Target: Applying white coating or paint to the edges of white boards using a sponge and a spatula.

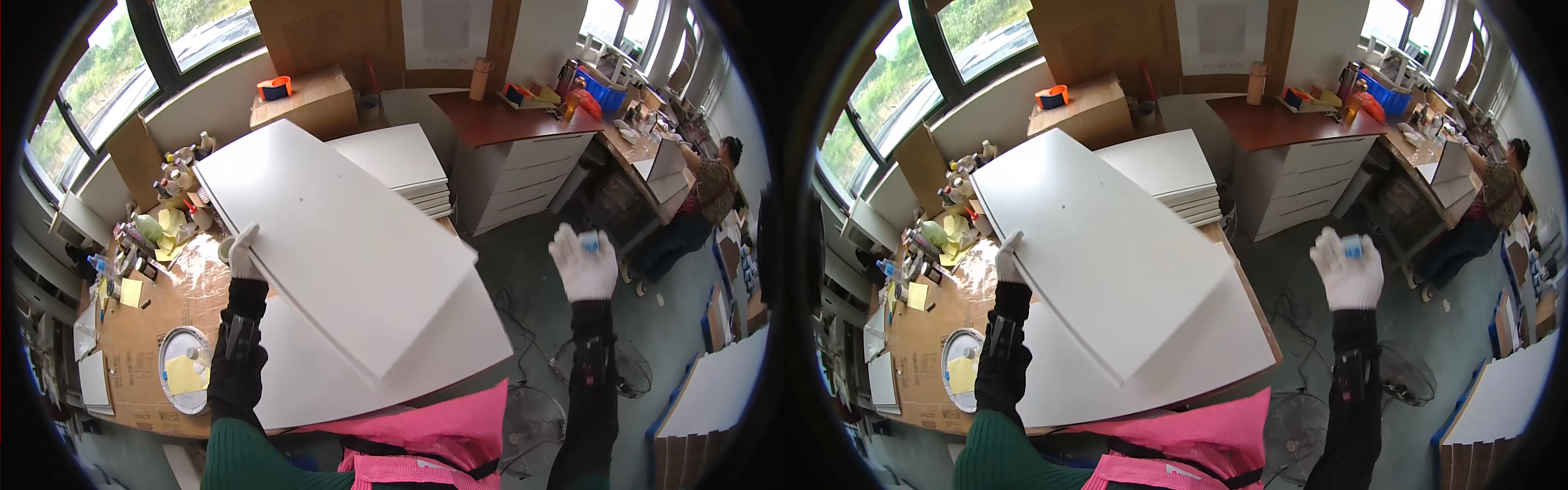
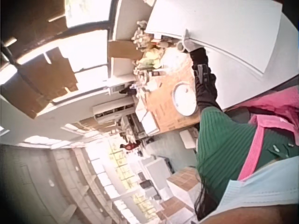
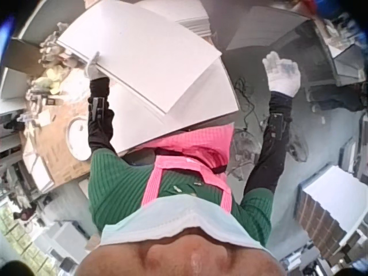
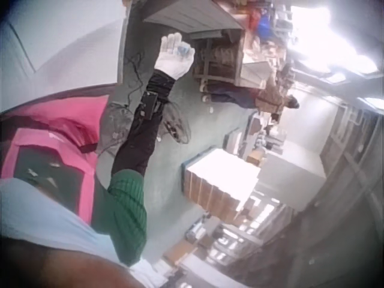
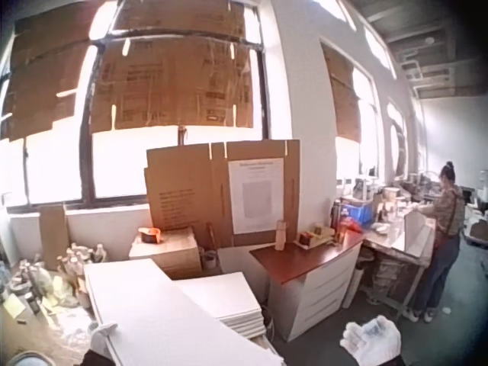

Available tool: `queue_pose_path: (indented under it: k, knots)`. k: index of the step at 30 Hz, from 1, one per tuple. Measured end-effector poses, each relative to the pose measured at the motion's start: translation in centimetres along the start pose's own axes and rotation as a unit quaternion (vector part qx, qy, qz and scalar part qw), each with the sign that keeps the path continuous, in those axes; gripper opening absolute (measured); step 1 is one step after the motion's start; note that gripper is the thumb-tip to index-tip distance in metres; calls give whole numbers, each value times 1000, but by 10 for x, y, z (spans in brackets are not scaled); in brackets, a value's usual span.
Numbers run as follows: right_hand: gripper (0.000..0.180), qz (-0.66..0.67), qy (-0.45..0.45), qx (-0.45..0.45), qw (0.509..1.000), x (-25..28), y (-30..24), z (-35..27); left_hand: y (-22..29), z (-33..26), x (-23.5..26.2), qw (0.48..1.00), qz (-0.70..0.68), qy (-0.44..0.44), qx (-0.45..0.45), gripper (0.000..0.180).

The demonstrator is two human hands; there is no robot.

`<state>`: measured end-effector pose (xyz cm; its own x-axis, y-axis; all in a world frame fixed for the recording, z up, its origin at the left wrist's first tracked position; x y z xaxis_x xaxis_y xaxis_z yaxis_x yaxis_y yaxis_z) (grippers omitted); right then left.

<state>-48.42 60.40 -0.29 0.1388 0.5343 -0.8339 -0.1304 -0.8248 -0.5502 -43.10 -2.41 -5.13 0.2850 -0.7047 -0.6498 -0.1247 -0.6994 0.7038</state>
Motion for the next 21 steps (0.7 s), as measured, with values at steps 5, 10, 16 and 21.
queue_pose_path:
  k: [5,10,16,21]
  knots:
    - [45,1,137,8,991,104,14,-42,-31,102,13,990,-105,99,14,7]
    - [45,27,199,21,979,161,27,-100,-68,208,-13,992,-107,52,31,5]
    - [49,78,246,76,963,212,21,-169,-105,279,13,993,-94,71,1,9]
    - [51,85,270,102,954,242,23,-208,-121,289,18,992,-85,93,29,20]
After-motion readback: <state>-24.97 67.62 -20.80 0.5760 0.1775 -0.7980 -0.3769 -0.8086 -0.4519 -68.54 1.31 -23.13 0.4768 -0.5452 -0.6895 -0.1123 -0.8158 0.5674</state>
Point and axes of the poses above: each hand's wrist, its own z-axis towards the middle knuckle, its own x-axis out of the back of the hand, y = z × x, the point moved 10 cm from there along z, towards the middle knuckle, and after that the axes turned 15 degrees about x, right-handed, at the moved point
